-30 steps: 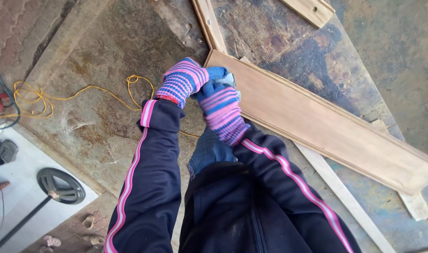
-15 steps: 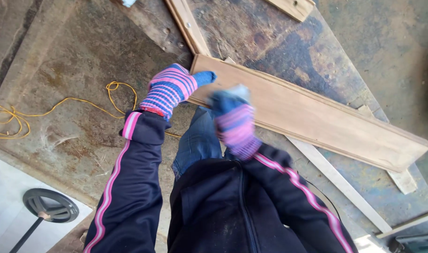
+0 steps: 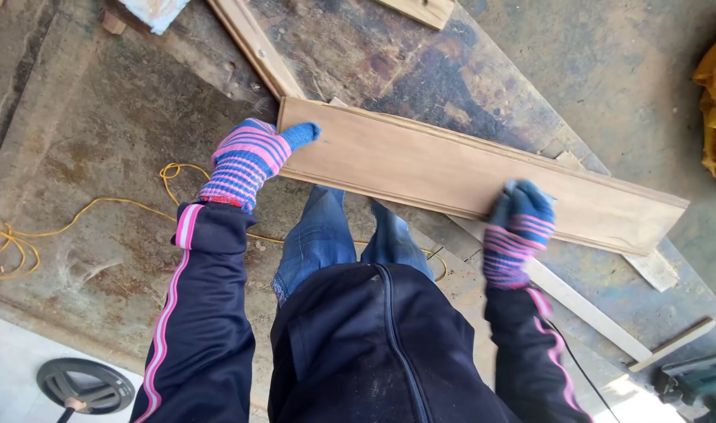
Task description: Manual sanding of a wood molding piece using sandpaper on a workbench.
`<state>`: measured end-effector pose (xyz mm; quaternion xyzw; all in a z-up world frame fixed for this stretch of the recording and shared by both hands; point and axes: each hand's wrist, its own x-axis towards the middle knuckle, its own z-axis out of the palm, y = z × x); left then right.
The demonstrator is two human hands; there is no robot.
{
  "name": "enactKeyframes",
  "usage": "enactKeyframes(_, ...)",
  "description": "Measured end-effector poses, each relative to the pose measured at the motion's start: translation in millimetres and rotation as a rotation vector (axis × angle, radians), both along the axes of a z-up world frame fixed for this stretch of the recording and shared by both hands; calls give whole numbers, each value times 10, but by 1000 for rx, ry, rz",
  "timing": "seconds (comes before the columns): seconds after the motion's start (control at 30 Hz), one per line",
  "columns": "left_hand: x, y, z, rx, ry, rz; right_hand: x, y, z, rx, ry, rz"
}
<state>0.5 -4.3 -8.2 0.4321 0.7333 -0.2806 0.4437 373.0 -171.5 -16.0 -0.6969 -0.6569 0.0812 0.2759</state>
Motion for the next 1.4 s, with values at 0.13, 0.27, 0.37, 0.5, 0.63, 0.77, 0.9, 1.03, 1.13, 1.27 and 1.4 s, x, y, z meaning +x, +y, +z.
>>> enactKeyframes(0.13,-35,-51,-84,59,-24,-2,-897,369,-83,-132,-23,212)
enactKeyframes(0.27,-24,-87,-99,67,42,-32,-1507,606,20,-37,-110,571)
enactKeyframes(0.37,-74,-128,-158,121,25,-37,-802,507,23,-219,102,457)
enactKeyframes(0.5,-176,-215,-384,182,-12,-69,593,-229,-5,-156,-49,147)
enactKeyframes(0.63,-83,-136,-227,108,-40,17,737,-376,-63,-5,-41,-144)
enactKeyframes(0.77,-118,-165,-346,159,-10,-16,-330,-88,-122,-155,-182,299)
enactKeyframes(0.9,-43,-134,-140,90,1,-42,-917,152,63,-214,-51,487)
enactKeyframes(1.03,-65,-53,-149,96,-11,-46,-300,-110,97,-167,-91,468)
enactKeyframes(1.13,-107,-50,-193,81,-22,-30,-126,-284,154,-223,-113,330)
enactKeyframes(1.27,-27,62,-23,-42,-70,2,-492,-105,220,-174,-111,357)
enactKeyframes(1.4,-56,56,-42,-11,-22,-11,-1443,194,-122,-110,-173,555)
